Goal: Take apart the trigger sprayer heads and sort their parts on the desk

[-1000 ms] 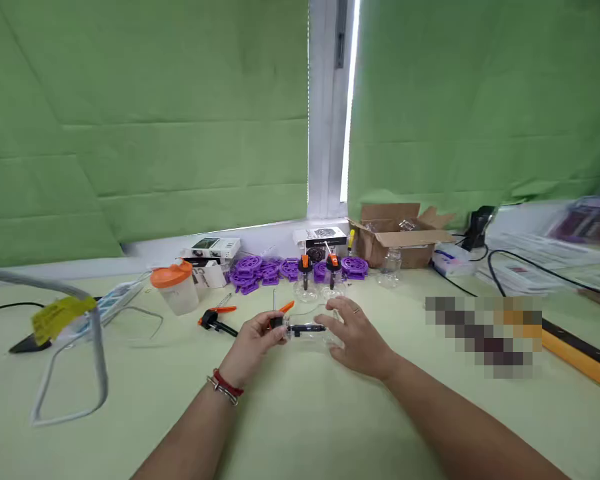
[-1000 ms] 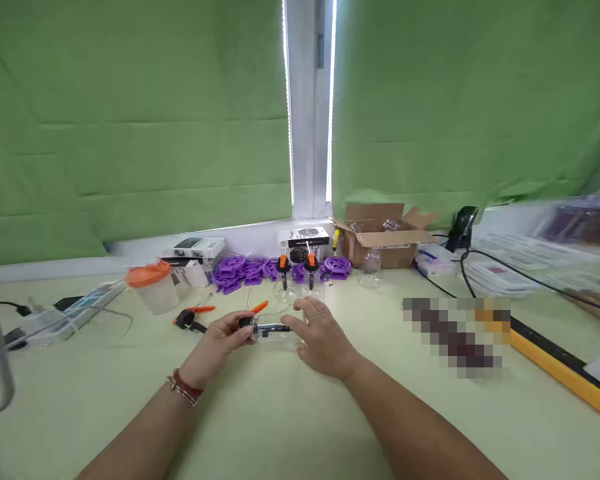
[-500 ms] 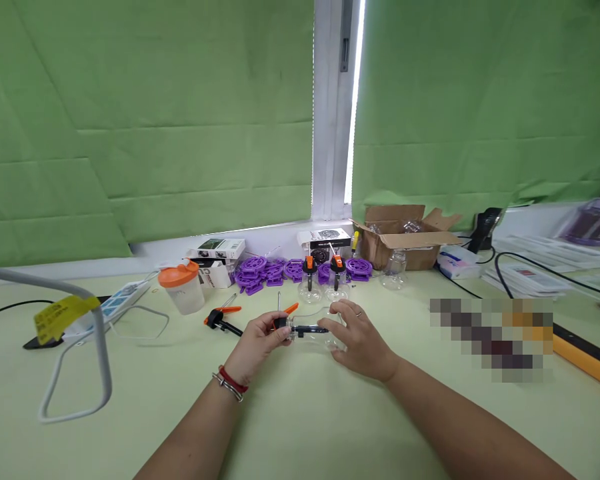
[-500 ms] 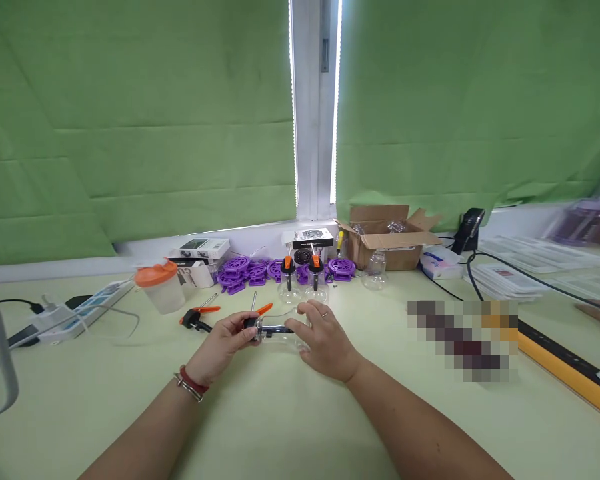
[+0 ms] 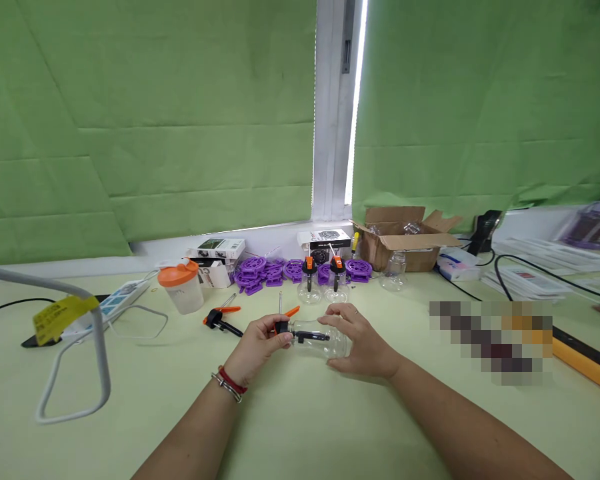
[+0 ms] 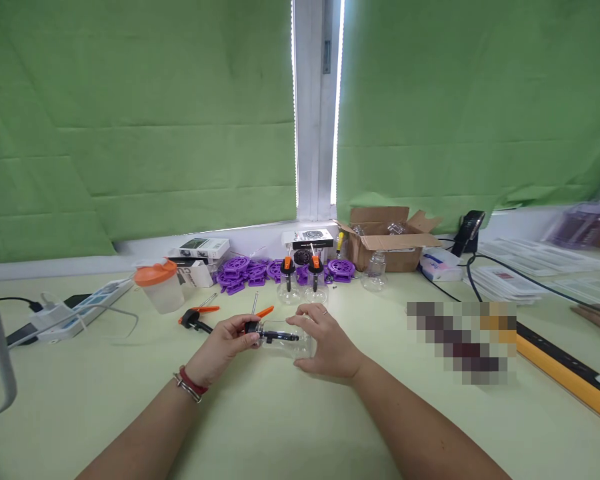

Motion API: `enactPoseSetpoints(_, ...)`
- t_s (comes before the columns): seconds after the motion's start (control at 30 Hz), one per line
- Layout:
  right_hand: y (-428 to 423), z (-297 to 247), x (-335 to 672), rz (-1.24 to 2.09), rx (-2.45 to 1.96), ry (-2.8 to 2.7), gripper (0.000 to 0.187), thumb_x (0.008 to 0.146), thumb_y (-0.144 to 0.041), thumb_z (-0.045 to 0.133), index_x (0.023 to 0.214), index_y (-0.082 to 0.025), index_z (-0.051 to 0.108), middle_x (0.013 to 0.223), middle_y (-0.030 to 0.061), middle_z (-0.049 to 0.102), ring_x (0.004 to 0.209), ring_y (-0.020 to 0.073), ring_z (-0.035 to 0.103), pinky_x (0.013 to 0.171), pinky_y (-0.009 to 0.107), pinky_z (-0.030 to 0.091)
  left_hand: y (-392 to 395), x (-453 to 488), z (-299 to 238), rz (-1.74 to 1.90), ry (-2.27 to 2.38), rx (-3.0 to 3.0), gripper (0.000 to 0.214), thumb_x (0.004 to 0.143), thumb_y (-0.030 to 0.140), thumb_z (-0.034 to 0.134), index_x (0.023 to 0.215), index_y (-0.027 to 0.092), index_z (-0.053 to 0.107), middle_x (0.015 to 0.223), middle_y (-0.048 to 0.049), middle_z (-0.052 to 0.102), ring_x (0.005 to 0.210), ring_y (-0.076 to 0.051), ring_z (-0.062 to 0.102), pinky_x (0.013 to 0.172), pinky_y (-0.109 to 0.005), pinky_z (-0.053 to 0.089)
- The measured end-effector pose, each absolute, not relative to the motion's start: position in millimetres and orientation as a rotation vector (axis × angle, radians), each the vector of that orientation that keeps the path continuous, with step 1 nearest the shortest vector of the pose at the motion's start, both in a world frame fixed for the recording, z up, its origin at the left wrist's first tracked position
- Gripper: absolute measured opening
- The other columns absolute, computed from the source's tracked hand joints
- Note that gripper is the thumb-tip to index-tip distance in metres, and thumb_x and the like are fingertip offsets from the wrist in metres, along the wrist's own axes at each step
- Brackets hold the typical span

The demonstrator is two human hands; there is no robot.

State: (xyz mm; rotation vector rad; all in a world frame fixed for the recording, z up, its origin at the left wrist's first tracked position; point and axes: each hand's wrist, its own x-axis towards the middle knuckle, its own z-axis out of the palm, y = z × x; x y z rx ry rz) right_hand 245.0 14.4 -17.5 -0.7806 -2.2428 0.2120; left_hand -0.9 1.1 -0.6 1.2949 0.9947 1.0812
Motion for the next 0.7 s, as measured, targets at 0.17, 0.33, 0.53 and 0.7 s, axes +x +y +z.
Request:
enactPoseSetpoints(0.17, 16, -22, 249, 0.604, -0.926, -2.100, 0.078, 0.054, -0.033, 0.078, 0.125, -0.028, 0.046, 0.125, 0.0089, 0.045, 0.112, 0.0265, 0.044, 0.088, 0.039, 0.043, 1, -1, -1, 1.075, 1.001, 1.278, 0.040, 0.061, 0.029, 0.077, 0.097, 0.015, 0.065, 0.075, -0.0003, 0.063, 0.067, -0.012, 0.058, 0.073, -0.033, 0.050)
enactPoseSetpoints(0.33, 21, -30, 251, 0.872, -1.054, -1.947, 0.077, 0.053, -0.037, 0.081, 0.123, -0.025, 0.050, 0.121, 0.0078, 0.051, 0.099, 0.0232, 0.051, 0.086, 0.038, 0.044, 2, -1, -3, 1.074, 0.994, 1.283, 0.040, 0.061, 0.029, 0.078, 0.096, 0.014, 0.064, 0.075, -0.0013, 0.063, 0.067, -0.013, 0.057, 0.073, -0.033, 0.050)
enactPoseSetpoints(0.53, 25, -35, 250, 1.079, -1.033, -1.799, 0.074, 0.055, -0.038, 0.080, 0.121, -0.022, 0.052, 0.115, 0.0081, 0.056, 0.095, 0.0219, 0.054, 0.082, 0.036, 0.046, 1, 1, -3, 1.066, 1.013, 1.268, 0.043, 0.059, 0.030, 0.078, 0.097, 0.014, 0.064, 0.077, -0.0024, 0.065, 0.067, -0.013, 0.058, 0.072, -0.034, 0.050)
enactPoseSetpoints(0.7, 27, -39, 248, 1.198, -0.982, -1.710, 0.071, 0.057, -0.041, 0.078, 0.120, -0.022, 0.052, 0.115, 0.0073, 0.057, 0.091, 0.0204, 0.057, 0.079, 0.039, 0.049, 0, 2, -2, 1.062, 1.009, 1.269, 0.039, 0.061, 0.029, 0.077, 0.095, 0.014, 0.065, 0.072, -0.0005, 0.063, 0.066, -0.013, 0.058, 0.072, -0.034, 0.049)
